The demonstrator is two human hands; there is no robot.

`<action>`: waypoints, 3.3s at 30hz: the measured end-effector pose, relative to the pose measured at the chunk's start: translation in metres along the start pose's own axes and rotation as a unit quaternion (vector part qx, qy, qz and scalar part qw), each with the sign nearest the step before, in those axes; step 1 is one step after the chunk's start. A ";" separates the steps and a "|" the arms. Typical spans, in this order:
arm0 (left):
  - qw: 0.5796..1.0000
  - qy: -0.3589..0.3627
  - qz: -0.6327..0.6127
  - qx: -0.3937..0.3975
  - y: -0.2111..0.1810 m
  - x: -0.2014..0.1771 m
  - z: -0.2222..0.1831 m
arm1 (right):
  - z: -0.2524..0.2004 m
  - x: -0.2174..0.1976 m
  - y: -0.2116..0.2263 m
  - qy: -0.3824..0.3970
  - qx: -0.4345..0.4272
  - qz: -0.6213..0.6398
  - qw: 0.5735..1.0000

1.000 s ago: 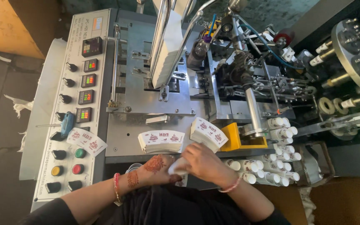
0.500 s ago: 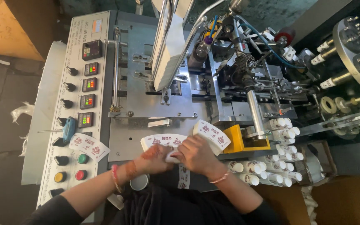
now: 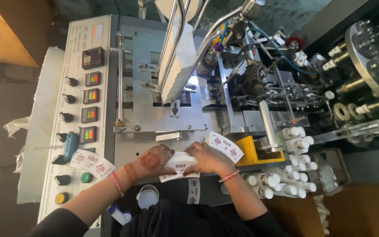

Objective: The operator loads stacks of paper cups and labeling sleeves into an industrial packaging machine.

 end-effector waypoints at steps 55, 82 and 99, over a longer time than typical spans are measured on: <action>0.960 -0.061 0.258 0.093 -0.057 -0.148 0.022 | -0.050 -0.029 0.029 -0.254 -0.100 0.181 0.945; 0.936 -0.333 -0.015 -0.117 0.033 -0.164 -0.026 | -0.002 -0.039 0.042 -0.262 -0.149 0.528 0.794; 0.885 -0.382 -0.205 -0.168 -0.009 -0.153 -0.067 | -0.012 -0.280 0.151 -0.411 -0.108 -0.580 0.695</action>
Point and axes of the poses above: each hand's wrist, its own z-axis towards the middle knuckle, its own x-axis out of the palm, y = z × x, the point moved 3 cm from there along z, towards the middle knuckle, and after that the axes turned 1 degree about -x, right-handed, at the moved point
